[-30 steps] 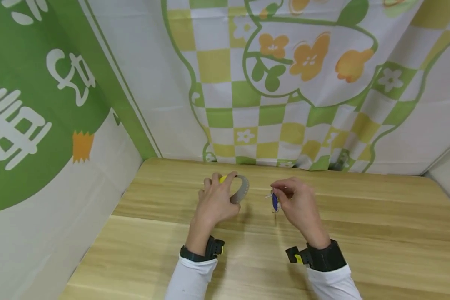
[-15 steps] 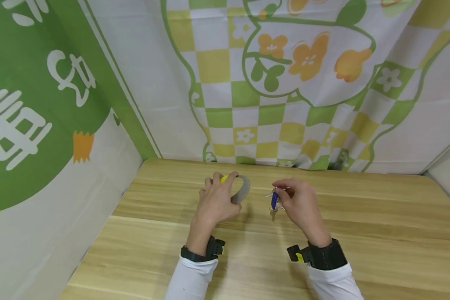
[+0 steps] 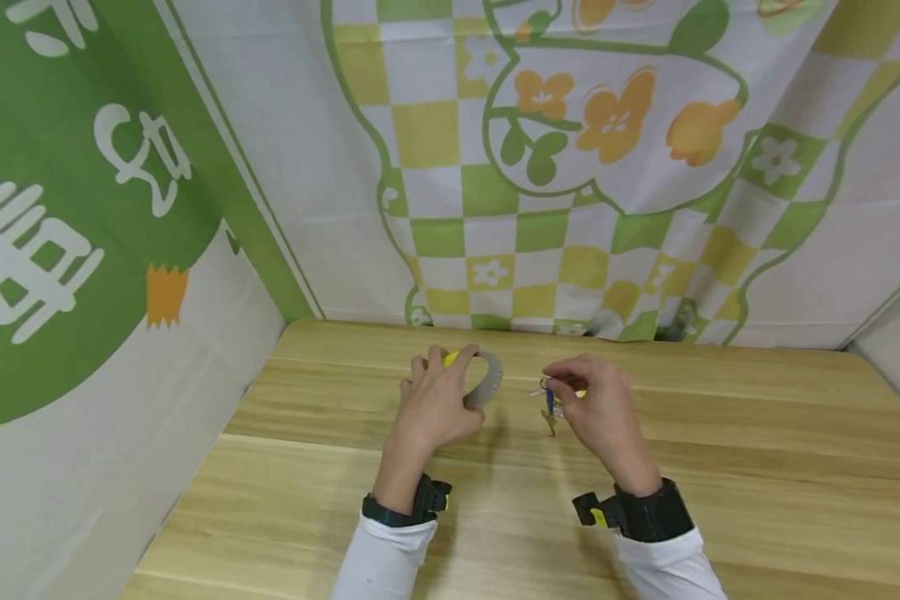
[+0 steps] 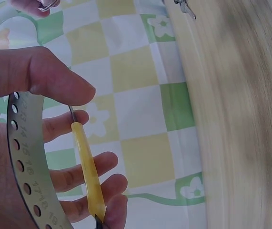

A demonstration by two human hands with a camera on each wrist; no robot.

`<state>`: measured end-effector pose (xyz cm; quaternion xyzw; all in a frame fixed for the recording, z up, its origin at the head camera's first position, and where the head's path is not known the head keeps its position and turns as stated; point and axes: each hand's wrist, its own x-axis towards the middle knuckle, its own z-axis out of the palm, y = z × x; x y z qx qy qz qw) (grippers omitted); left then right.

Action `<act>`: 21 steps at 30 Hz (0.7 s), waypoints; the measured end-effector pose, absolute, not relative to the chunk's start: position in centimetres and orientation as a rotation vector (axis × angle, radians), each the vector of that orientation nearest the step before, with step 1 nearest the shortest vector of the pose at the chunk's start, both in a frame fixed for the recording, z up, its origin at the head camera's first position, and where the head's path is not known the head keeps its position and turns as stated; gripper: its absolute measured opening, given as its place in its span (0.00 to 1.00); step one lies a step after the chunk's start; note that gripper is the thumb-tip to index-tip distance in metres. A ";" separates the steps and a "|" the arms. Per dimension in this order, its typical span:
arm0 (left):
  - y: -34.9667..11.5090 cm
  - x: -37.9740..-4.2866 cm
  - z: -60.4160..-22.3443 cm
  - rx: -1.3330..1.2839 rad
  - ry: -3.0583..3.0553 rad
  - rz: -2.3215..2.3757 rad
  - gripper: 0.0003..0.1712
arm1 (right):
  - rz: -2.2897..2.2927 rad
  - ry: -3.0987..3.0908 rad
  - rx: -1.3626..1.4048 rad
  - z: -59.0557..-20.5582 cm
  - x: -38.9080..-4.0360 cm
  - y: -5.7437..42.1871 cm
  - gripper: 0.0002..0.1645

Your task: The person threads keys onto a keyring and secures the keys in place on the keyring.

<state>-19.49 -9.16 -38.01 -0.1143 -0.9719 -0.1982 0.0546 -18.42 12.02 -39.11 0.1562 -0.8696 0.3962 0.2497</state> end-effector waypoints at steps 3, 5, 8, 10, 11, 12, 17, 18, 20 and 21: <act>-9.1 -19.5 -37.9 -0.355 -2.948 -0.601 0.48 | 1.095 -2.360 0.423 -39.1 -18.5 12.0 0.07; -9.0 -19.5 -37.9 -0.363 -2.944 -0.596 0.48 | 1.110 -2.350 0.418 -39.1 -18.5 11.9 0.06; -8.9 -19.5 -37.8 -0.374 -2.940 -0.591 0.48 | 1.132 -2.332 0.404 -39.0 -18.6 11.9 0.06; -8.8 -19.5 -37.8 -0.380 -2.935 -0.590 0.48 | 1.133 -2.321 0.393 -39.0 -18.7 11.8 0.06; -8.8 -19.5 -37.8 -0.383 -2.934 -0.591 0.48 | 1.133 -2.318 0.390 -38.9 -18.7 11.8 0.06; -8.8 -19.5 -37.8 -0.384 -2.935 -0.590 0.48 | 1.134 -2.315 0.387 -38.9 -18.7 11.8 0.06; -8.8 -19.4 -37.8 -0.393 -2.941 -0.583 0.48 | 1.131 -2.319 0.385 -39.0 -18.7 11.9 0.05; -8.8 -19.4 -37.9 -0.398 -2.943 -0.582 0.48 | 1.128 -2.320 0.386 -39.0 -18.6 11.9 0.05; -8.7 -19.3 -37.9 -0.412 -2.948 -0.578 0.48 | 1.120 -2.321 0.390 -39.2 -18.6 11.8 0.05; -8.6 -19.2 -37.9 -0.422 -2.951 -0.575 0.49 | 1.115 -2.323 0.394 -39.2 -18.5 11.8 0.05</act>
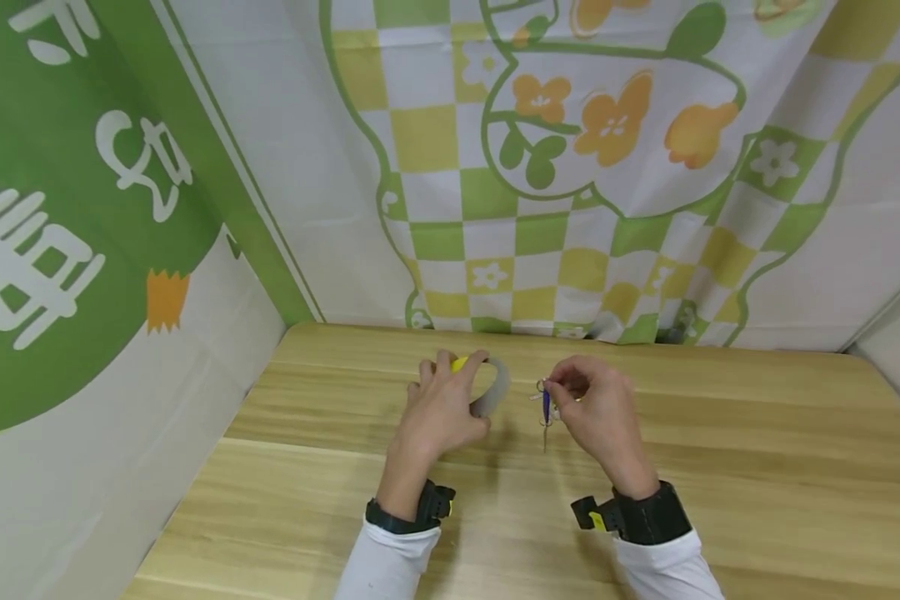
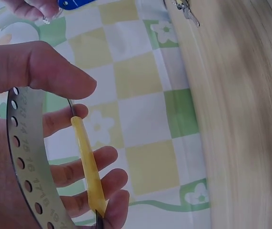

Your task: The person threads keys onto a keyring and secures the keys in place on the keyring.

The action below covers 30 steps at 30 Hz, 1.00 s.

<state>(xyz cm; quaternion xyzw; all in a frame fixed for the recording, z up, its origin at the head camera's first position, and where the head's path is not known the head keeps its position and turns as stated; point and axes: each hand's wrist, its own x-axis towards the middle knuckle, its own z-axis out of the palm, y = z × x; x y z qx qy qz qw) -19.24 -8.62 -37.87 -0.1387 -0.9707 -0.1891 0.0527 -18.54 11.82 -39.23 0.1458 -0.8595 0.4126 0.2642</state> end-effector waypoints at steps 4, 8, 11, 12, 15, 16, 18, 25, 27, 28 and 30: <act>-8.3 -19.1 -37.9 -0.459 -2.958 -0.569 0.49 | 1.093 -2.336 0.401 -39.4 -18.5 11.7 0.05; -8.1 -18.9 -38.0 -0.467 -2.956 -0.567 0.50 | 1.085 -2.350 0.391 -39.4 -18.6 11.5 0.06; -8.1 -18.9 -38.0 -0.464 -2.956 -0.564 0.50 | 1.092 -2.369 0.375 -39.3 -18.6 11.5 0.06; -8.1 -18.8 -38.0 -0.464 -2.956 -0.562 0.50 | 1.096 -2.376 0.370 -39.4 -18.6 11.5 0.06; -8.1 -18.8 -38.0 -0.475 -2.952 -0.564 0.50 | 1.114 -2.400 0.356 -39.4 -18.7 11.5 0.06; -8.1 -18.8 -38.0 -0.481 -2.950 -0.565 0.50 | 1.122 -2.409 0.350 -39.4 -18.7 11.5 0.06; -8.1 -18.8 -38.0 -0.503 -2.947 -0.567 0.50 | 1.133 -2.427 0.340 -39.4 -18.7 11.5 0.05; -7.8 -18.9 -38.0 -0.598 -2.949 -0.526 0.51 | 1.165 -2.478 0.297 -39.4 -18.7 11.5 0.04; -7.8 -18.9 -37.9 -0.618 -2.951 -0.509 0.51 | 1.177 -2.481 0.295 -39.4 -18.6 11.5 0.04; -7.7 -18.9 -37.9 -0.629 -2.951 -0.502 0.51 | 1.183 -2.482 0.294 -39.3 -18.6 11.5 0.04; -7.6 -18.9 -37.9 -0.642 -2.950 -0.493 0.52 | 1.191 -2.483 0.295 -39.3 -18.6 11.4 0.03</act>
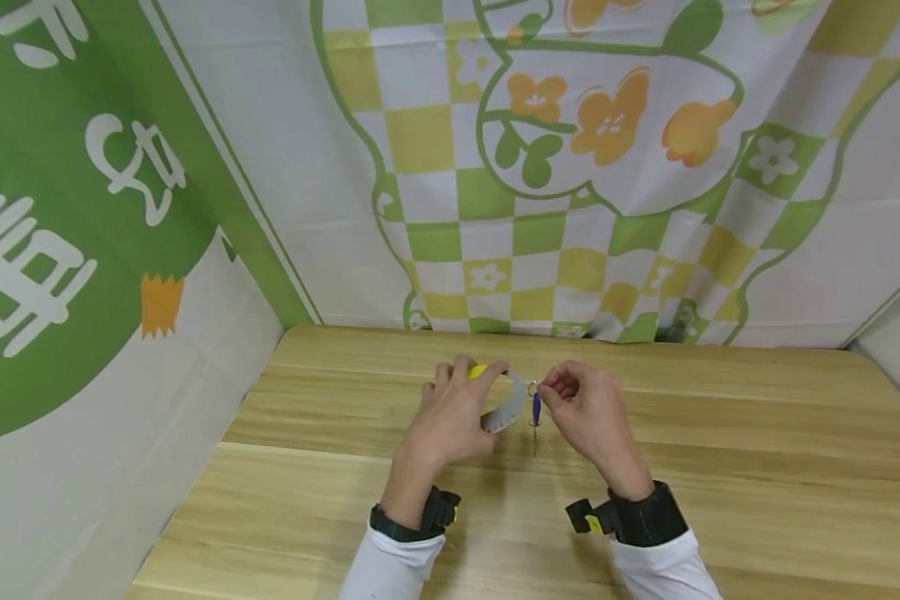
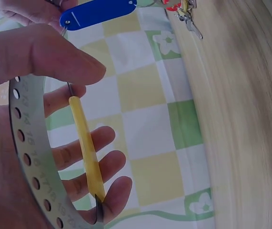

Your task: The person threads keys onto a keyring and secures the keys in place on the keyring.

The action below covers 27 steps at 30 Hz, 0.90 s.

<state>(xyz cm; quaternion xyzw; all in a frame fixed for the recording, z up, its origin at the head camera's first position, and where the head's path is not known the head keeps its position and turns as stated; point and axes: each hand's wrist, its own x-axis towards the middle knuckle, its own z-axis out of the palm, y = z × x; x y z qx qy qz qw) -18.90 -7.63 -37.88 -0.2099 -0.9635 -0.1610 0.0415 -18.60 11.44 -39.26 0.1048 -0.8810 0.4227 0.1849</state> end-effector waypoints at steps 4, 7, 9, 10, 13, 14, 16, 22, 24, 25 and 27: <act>-7.6 -18.8 -37.9 -0.664 -2.941 -0.476 0.54 | 1.177 -2.469 0.304 -39.2 -18.6 11.4 0.03; -7.5 -18.8 -37.9 -0.672 -2.938 -0.465 0.54 | 1.165 -2.457 0.312 -39.2 -18.7 11.4 0.03; -7.5 -18.7 -37.8 -0.675 -2.938 -0.456 0.55 | 1.161 -2.454 0.312 -39.2 -18.7 11.3 0.03; -7.4 -18.7 -37.8 -0.675 -2.939 -0.450 0.55 | 1.161 -2.454 0.314 -39.2 -18.6 11.3 0.03; -7.4 -18.7 -37.7 -0.677 -2.937 -0.428 0.56 | 1.181 -2.461 0.315 -39.2 -18.6 11.2 0.03; -7.4 -18.7 -37.7 -0.679 -2.937 -0.420 0.57 | 1.193 -2.467 0.315 -39.1 -18.6 11.1 0.03; -7.4 -18.8 -37.7 -0.681 -2.935 -0.407 0.57 | 1.216 -2.479 0.310 -39.1 -18.5 11.0 0.03; -7.3 -18.7 -37.7 -0.684 -2.924 -0.374 0.56 | 1.255 -2.527 0.277 -39.2 -18.5 11.0 0.03; -7.3 -18.7 -37.7 -0.683 -2.915 -0.367 0.55 | 1.276 -2.542 0.267 -39.2 -18.5 11.0 0.03; -7.3 -18.7 -37.7 -0.682 -2.911 -0.365 0.55 | 1.291 -2.550 0.263 -39.2 -18.5 11.0 0.03; -7.3 -18.7 -37.7 -0.681 -2.904 -0.362 0.54 | 1.323 -2.565 0.255 -39.2 -18.5 11.1 0.03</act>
